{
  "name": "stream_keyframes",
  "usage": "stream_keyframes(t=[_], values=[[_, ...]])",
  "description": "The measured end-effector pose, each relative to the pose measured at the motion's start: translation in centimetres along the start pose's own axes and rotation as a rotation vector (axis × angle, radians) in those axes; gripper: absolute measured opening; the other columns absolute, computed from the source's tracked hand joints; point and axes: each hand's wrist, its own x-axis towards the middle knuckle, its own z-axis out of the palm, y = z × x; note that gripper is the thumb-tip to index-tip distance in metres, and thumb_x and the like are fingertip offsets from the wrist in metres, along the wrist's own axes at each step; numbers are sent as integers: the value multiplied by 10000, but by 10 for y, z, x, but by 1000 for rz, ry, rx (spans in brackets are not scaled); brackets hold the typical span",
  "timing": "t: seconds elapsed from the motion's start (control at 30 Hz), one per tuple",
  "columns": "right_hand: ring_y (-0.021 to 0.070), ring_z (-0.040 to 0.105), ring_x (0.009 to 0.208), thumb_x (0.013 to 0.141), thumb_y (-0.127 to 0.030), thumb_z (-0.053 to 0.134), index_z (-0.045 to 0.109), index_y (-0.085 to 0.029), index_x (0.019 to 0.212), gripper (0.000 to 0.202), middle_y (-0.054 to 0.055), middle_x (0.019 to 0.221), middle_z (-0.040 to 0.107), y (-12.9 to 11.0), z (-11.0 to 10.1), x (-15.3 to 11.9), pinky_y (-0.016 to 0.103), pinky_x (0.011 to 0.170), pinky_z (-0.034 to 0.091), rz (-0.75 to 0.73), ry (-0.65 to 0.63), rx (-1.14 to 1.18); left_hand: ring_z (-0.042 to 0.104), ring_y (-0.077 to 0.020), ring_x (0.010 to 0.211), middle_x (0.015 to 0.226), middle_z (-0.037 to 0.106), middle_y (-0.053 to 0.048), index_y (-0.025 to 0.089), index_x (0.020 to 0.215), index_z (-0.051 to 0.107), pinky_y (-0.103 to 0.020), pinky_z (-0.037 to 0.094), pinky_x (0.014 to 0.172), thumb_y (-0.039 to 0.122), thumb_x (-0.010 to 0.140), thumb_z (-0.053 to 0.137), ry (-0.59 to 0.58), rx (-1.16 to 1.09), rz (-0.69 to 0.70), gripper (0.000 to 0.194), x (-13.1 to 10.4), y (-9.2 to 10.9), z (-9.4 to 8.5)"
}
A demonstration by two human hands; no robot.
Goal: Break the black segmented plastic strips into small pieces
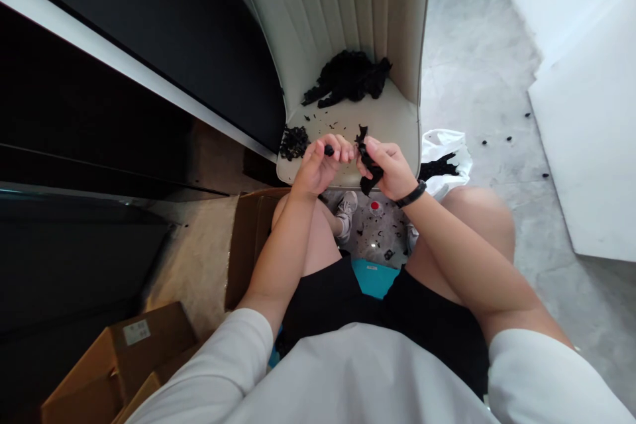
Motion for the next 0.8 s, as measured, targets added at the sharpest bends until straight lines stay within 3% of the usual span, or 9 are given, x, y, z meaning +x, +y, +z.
stream_keyframes(t=[0.13,0.17,0.23,0.33,0.4,0.5,0.63,0.8], values=[[130,614,702,808,-457,959,490,-185,544,603,102,1242,742,8,-3,2,307,502,376,-160,78,-85,657,-185,951,950,645,-36,240,915,629,-383,586,945,927,830,761,61,-9,55,705,4,-7,-5],[138,639,723,808,-399,941,475,-187,549,573,102,1268,747,9,-4,2,303,513,398,-172,88,-105,653,-179,959,978,651,-35,242,940,652,-368,576,932,897,801,821,76,-9,70,690,6,-10,-7],[148,627,676,804,-329,895,472,-216,603,481,84,1071,770,10,-5,3,296,507,404,-172,96,-129,651,-175,983,1024,654,-35,246,974,697,-346,556,906,832,756,912,100,7,96,661,8,-15,-10],[132,465,511,791,-286,859,507,-273,791,352,-30,678,635,9,-8,3,272,459,317,-103,32,-108,647,-166,996,1082,651,-36,262,1034,788,-329,534,881,741,761,968,111,76,128,580,11,-21,-14],[121,380,461,807,-315,870,544,-293,946,355,-79,606,586,7,-10,2,262,444,267,-42,-66,-96,647,-167,1012,1114,651,-40,287,1089,852,-327,532,880,690,804,963,96,152,144,506,11,-23,-16],[118,357,435,905,-510,877,599,-288,1117,414,-95,568,566,4,-9,-1,269,437,239,-23,-126,-173,659,-196,1109,1161,660,-58,322,1144,902,-338,545,911,641,899,905,79,253,168,402,10,-22,-17],[111,366,482,960,-707,824,695,-235,1083,505,-82,570,518,2,-3,-5,282,463,250,-123,-35,-314,652,-224,1163,1217,670,-83,316,1150,919,-375,563,973,650,961,833,48,358,194,394,10,-19,-15],[117,412,582,934,-697,858,747,-206,1046,516,-60,656,539,7,-1,-10,279,515,309,-204,117,-365,636,-209,1114,1251,665,-80,318,1139,918,-446,555,1112,651,967,823,1,408,266,387,13,-21,-13]])
